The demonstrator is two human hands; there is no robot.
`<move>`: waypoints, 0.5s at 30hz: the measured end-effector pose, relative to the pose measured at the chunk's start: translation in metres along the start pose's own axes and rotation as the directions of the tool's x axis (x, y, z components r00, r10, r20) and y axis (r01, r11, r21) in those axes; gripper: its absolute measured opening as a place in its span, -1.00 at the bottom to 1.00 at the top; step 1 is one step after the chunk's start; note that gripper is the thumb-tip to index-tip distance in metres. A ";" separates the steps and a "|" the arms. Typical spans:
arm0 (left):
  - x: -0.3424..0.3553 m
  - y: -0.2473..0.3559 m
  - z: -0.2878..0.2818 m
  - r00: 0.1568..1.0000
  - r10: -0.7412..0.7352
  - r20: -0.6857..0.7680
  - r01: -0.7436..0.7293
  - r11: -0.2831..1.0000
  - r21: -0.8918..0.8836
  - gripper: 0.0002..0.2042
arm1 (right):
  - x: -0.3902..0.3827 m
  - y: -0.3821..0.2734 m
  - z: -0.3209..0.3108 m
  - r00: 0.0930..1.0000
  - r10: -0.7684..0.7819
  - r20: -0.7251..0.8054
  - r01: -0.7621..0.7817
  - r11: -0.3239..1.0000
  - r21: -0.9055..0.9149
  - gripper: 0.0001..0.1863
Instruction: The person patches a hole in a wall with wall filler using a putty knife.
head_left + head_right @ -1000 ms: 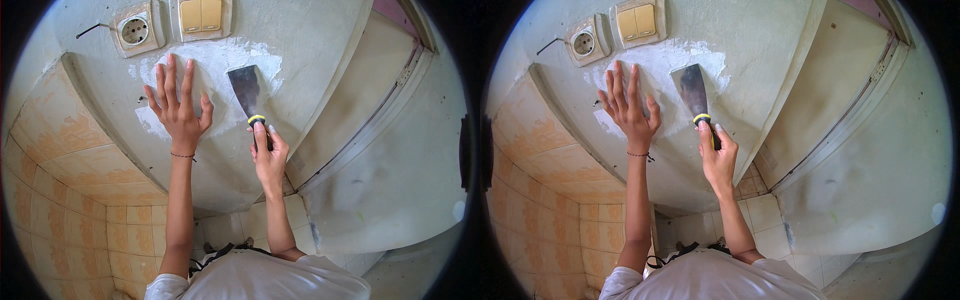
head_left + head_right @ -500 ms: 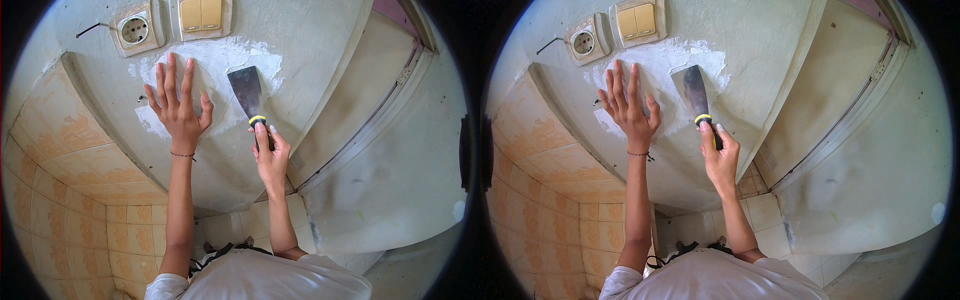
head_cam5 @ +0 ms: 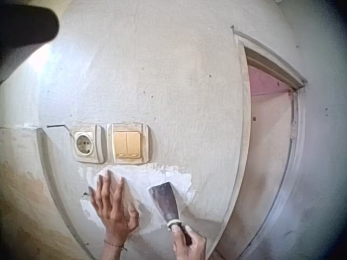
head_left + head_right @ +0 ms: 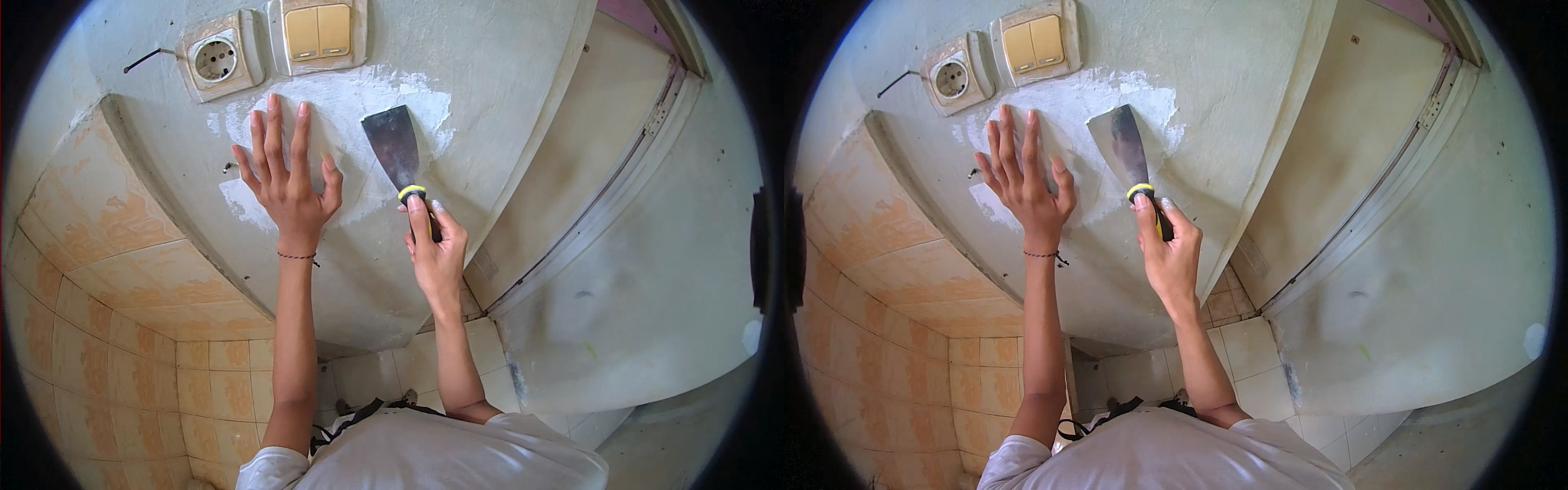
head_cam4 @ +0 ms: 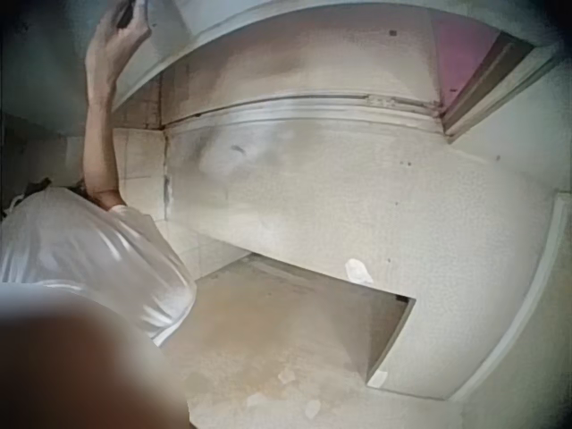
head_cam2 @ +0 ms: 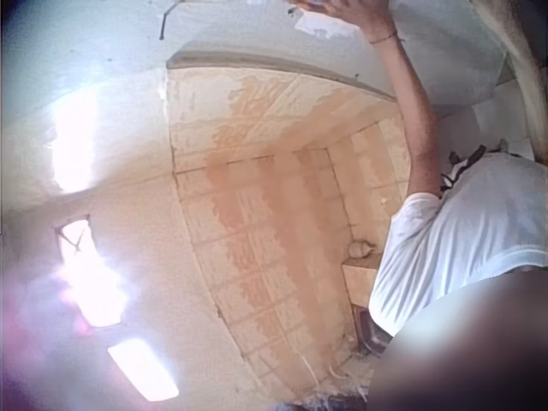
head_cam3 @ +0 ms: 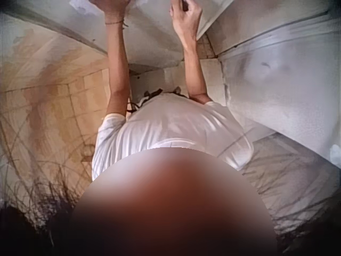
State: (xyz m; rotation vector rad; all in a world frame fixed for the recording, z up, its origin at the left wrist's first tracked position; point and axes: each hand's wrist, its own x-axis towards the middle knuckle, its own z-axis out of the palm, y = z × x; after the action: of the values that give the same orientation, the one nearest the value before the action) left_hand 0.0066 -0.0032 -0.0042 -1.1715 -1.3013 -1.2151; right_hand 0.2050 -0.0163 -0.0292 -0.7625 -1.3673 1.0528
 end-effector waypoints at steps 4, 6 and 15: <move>0.000 -0.001 0.000 1.000 0.001 -0.006 -0.001 1.000 0.000 -0.41 | -0.004 0.007 -0.001 1.000 0.009 -0.026 -0.009 1.000 0.015 -0.65; 0.000 0.000 0.001 1.000 -0.001 -0.008 0.001 1.000 0.001 -0.41 | -0.004 0.004 0.001 1.000 0.010 -0.024 -0.009 1.000 0.027 -0.64; 0.000 -0.001 0.001 1.000 -0.001 -0.006 0.001 1.000 -0.001 -0.39 | -0.006 0.006 0.008 0.999 0.042 0.009 -0.043 0.996 0.082 -0.60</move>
State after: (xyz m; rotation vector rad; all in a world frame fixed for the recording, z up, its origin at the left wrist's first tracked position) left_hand 0.0060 -0.0025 -0.0046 -1.1669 -1.2969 -1.2198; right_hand 0.1964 -0.0207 -0.0364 -0.7299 -1.3107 1.1393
